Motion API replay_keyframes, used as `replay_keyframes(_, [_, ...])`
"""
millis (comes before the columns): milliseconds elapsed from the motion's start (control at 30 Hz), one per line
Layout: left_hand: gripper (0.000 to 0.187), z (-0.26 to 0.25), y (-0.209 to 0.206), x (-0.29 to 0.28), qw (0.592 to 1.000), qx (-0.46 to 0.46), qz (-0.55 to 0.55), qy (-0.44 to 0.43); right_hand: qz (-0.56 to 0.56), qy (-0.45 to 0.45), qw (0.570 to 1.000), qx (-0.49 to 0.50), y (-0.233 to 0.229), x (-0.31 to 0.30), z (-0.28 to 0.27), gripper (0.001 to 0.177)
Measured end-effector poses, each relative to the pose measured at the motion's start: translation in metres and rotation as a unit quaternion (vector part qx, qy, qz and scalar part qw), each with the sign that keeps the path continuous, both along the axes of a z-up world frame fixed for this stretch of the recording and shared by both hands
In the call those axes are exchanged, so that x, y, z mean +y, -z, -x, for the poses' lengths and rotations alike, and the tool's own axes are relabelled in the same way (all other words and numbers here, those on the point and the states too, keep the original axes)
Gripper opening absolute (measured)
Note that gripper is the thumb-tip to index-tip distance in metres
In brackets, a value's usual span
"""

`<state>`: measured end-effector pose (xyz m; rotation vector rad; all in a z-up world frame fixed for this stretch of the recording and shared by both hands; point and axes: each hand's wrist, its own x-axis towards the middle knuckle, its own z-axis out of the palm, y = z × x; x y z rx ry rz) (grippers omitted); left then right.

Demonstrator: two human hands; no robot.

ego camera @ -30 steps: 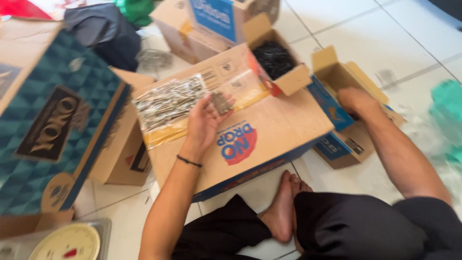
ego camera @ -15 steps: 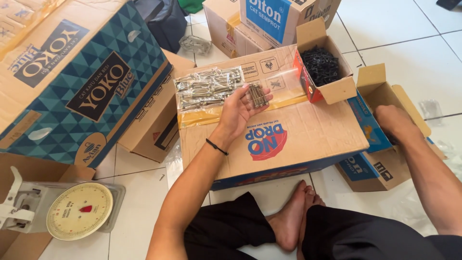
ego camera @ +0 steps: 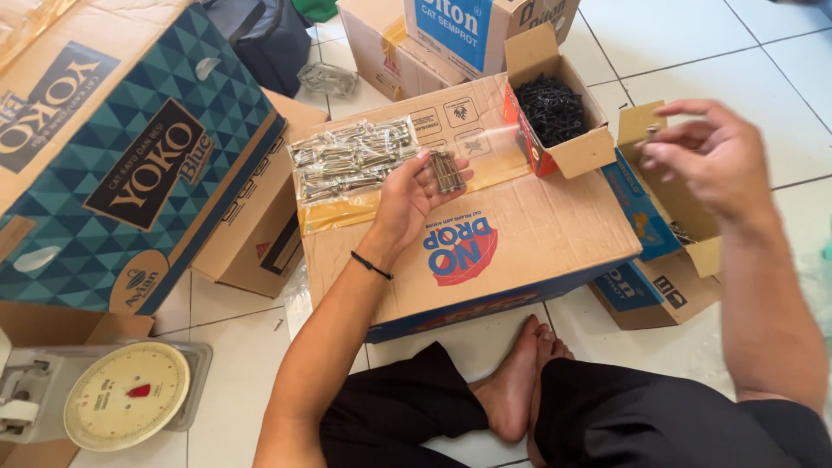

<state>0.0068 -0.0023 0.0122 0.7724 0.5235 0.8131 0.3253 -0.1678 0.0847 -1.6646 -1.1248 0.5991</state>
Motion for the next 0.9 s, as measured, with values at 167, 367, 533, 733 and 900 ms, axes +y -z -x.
replay_keyframes(167, [0.052,0.001,0.002,0.001,0.999,-0.013,-0.021,0.047,-0.101,-0.085,0.989,0.069,0.014,0.023,0.05,0.021])
replay_keyframes(367, [0.056,-0.003,0.031,0.013,0.995,-0.026,-0.066,0.074,-0.217,-0.106,0.954,0.179,0.051,0.05,0.057,0.025])
replay_keyframes(533, [0.059,-0.002,0.027,0.01,0.994,-0.028,-0.073,0.081,-0.238,-0.073,0.954,0.168,0.055,0.057,0.068,0.023])
replay_keyframes(733, [0.06,-0.002,0.024,0.007,0.992,-0.033,-0.091,0.083,-0.249,-0.033,0.958,0.137,0.069,0.065,0.087,0.022])
replay_keyframes(900, [0.059,-0.002,0.025,0.008,0.991,-0.039,-0.094,0.086,-0.216,-0.008,0.962,0.165,0.07,0.063,0.096,0.011])
